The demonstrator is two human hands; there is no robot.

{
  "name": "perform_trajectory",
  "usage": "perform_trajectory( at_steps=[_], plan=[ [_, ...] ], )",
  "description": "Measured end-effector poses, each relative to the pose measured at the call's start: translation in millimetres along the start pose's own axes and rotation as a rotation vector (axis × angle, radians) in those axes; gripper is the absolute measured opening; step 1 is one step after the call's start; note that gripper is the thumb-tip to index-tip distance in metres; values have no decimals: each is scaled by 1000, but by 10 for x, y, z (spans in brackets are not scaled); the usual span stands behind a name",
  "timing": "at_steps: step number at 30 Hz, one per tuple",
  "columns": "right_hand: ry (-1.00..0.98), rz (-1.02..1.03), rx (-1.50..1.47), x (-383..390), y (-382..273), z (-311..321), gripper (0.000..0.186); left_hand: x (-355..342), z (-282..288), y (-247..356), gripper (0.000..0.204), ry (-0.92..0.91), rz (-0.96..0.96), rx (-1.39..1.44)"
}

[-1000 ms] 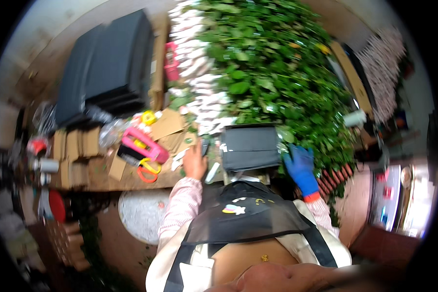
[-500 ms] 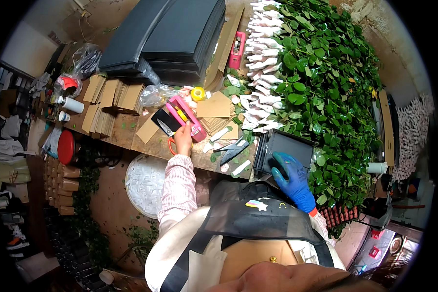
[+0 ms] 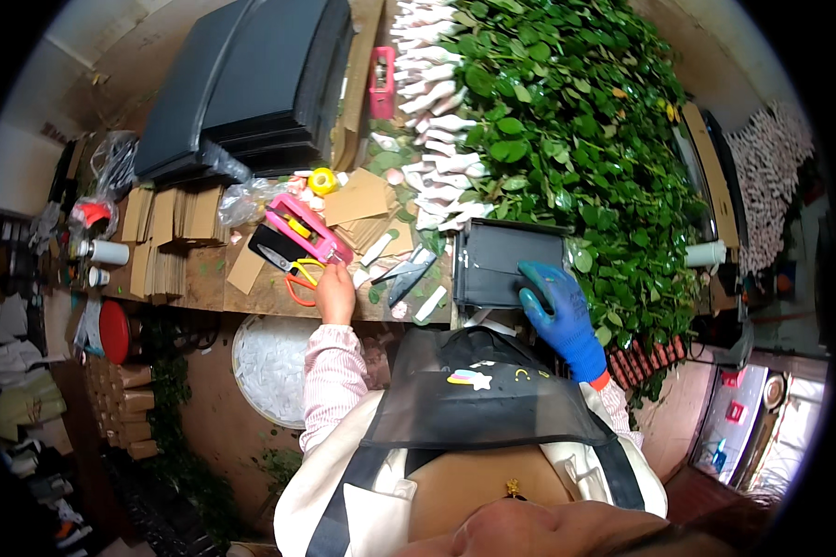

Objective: The person arranges white tulips and green leafy branches into a black rectangular tray. They pick up individual tulips and leaves, place them into the tray, and adjust the arrangement by hand.

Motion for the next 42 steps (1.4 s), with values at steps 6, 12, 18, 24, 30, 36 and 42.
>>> perform_trajectory(
  at_steps=[6, 12, 18, 24, 30, 36, 42],
  plan=[
    [1, 38, -45, 6, -50, 86, 45, 222, -615, -768, 42, 62, 105, 239],
    [-13, -49, -49, 160, 186, 83, 40, 632, -146, 1796, 31, -279, -128, 777],
    [-98, -96, -49, -58, 121, -36, 35, 574, -816, 2509, 43, -336, -417, -31],
    [-370, -420, -593, -266, 519, -699, 35, 522, -777, 2477, 51, -373, -392, -151],
    [-208, -538, -964, -329, 850, -1005, 37, 847, -386, 1900, 50, -608, -316, 33],
    [-548, -375, -789, -338, 334, -944, 31, 474, 196, 620, 43, 275, 16, 383],
    [-708, -111, -733, -636, -438, -1506, 31, -310, -107, -575, 34, 199, 411, 812]
  ],
)
Point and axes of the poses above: each hand's wrist, its own x-axis away from the middle knuckle, its own z-axis out of the back of the hand, y = z × x, the point moved 7 cm from there along -x, towards the middle knuckle, and after that the axes turned 7 degrees about -z, right-handed, at the moved point
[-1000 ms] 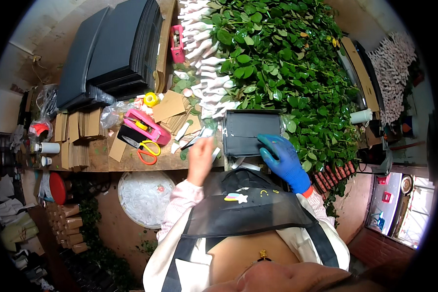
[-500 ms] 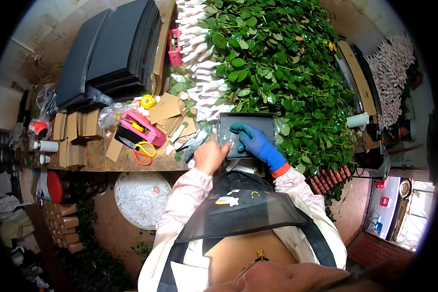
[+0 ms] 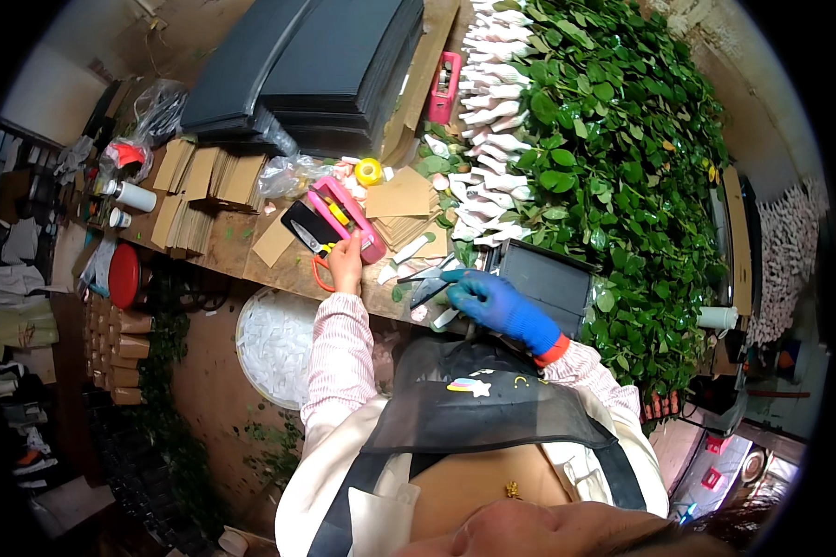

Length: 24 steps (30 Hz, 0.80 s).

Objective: The person arranges white tulips and green leafy branches into a black rectangular tray. They pick up individual tulips and leaves, place them into the tray, and adjust the arrangement by hand.

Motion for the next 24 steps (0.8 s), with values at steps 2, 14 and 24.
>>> perform_trajectory(
  at_steps=[2, 14, 24],
  plan=[
    [-108, 20, 110, -210, -135, -201, 33, -40, 62, -33, 30, 51, 32, 151],
    [-98, 37, 686, -482, 195, -529, 28, 1256, -65, -192, 29, -197, 415, 458],
    [-111, 47, 533, -192, 118, -514, 29, 187, -27, -685, 25, -382, 128, 12]
  ],
)
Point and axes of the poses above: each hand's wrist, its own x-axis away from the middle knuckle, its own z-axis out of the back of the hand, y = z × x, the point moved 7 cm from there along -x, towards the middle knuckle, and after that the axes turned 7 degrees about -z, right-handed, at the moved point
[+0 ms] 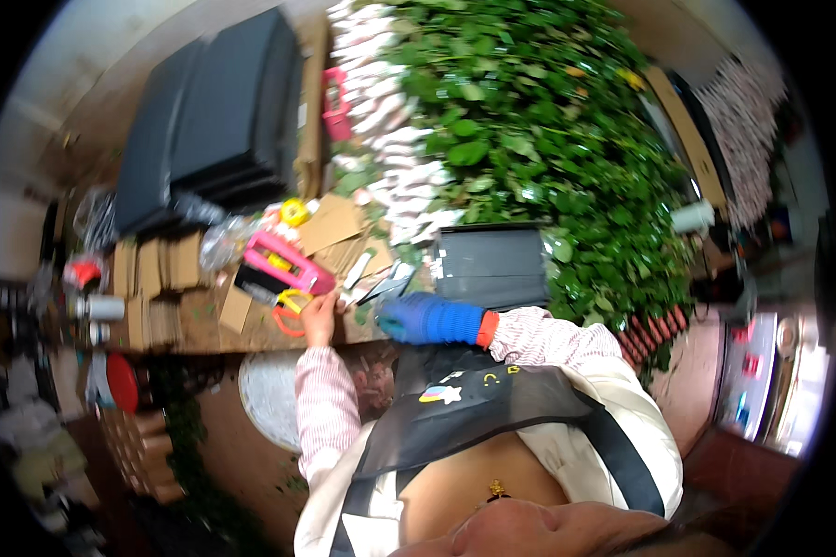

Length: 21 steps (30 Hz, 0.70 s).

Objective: The person arranges white tulips and green leafy branches into a black rectangular tray. They pick up individual tulips and leaves, place them into the tray, and adjust the arrangement by hand.

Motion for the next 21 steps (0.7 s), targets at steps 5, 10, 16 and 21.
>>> perform_trajectory(
  at_steps=[5, 10, 16, 21],
  plan=[
    [-171, 64, -760, 1273, 284, 460, 33, 822, -1576, 1882, 16, -336, -608, -282],
    [287, 181, -1330, 2533, 900, 756, 38, 1446, -3452, 2437, 12, -465, -1181, -668],
    [790, -188, -1756, 2844, 1883, 446, 32, 1455, -4959, 2140, 11, -419, -1458, -1023],
    [775, -432, -1730, 2967, 2053, -74, 37, 1098, -5216, 1585, 55, -395, -1200, -1467]
  ],
)
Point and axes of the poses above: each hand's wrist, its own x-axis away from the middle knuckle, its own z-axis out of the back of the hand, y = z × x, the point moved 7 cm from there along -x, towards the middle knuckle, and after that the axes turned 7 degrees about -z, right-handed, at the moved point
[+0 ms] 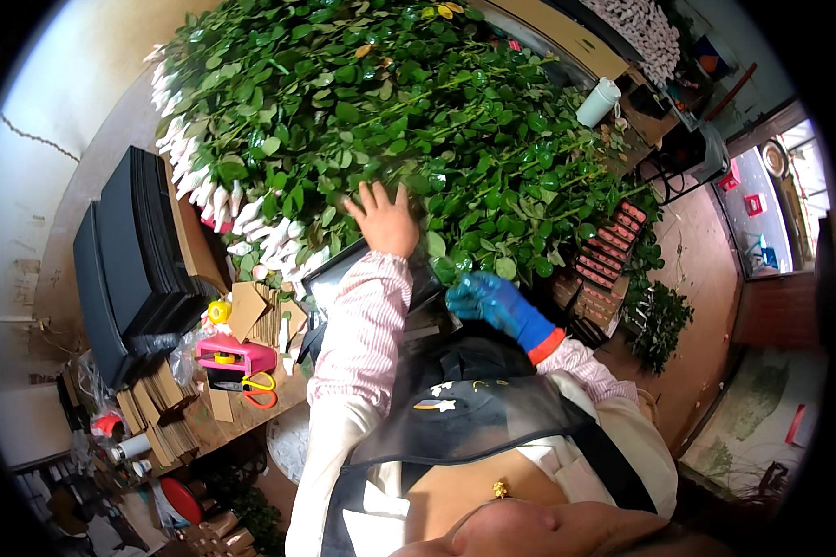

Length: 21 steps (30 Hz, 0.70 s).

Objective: The person arranges white tulips and green leafy branches into a black rectangular tray. They pick up individual tulips and leaves, place them into the tray, and adjust the arrangement by hand.

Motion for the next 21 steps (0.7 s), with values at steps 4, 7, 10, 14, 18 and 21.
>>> perform_trajectory(
  at_steps=[4, 7, 10, 14, 18, 21],
  plan=[
    [5, -94, 56, -368, 693, 198, 37, 39, 91, -5, 66, -91, 37, 116],
    [89, 86, 372, -954, 854, 471, 36, 48, 143, -3, 64, -10, 47, 107],
    [223, 57, 863, -1405, 919, 761, 36, 34, 182, 14, 61, 37, 27, 89],
    [426, 439, 1286, -1723, 1010, 1423, 41, -61, 431, 245, 57, 78, -80, 200],
    [186, 402, 1642, -953, 317, 596, 41, 380, 736, -150, 50, 275, -213, 474],
    [-60, -39, 1654, -140, -17, -23, 44, 1005, 1237, -567, 39, 374, -106, 644]
  ],
)
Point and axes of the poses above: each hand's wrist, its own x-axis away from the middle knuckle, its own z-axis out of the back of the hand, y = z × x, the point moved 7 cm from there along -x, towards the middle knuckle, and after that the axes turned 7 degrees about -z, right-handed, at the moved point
